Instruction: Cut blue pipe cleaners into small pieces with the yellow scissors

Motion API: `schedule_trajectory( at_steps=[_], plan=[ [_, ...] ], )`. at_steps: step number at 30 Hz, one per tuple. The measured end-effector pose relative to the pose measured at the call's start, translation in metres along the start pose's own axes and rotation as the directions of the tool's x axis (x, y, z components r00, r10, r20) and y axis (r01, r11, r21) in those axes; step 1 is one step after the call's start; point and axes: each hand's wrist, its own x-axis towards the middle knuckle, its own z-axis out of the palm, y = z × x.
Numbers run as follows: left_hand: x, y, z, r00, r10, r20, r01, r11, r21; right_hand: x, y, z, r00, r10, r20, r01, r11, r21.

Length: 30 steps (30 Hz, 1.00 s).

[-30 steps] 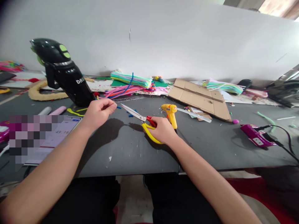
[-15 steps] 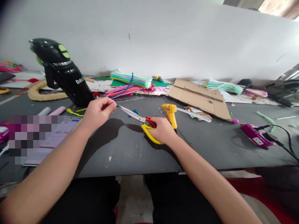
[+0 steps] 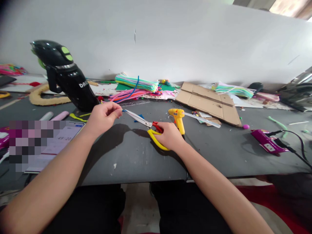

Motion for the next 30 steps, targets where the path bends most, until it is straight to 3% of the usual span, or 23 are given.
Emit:
schedule_trajectory(
  at_steps=[30],
  plan=[
    [0.001, -0.0051, 0.0003, 0.999, 0.033, 0.012, -0.034, 0.998, 0.058, 0.0003, 0.0006, -0.0009, 1.0, -0.002, 0.004, 0.002, 1.0, -0.024]
  ],
)
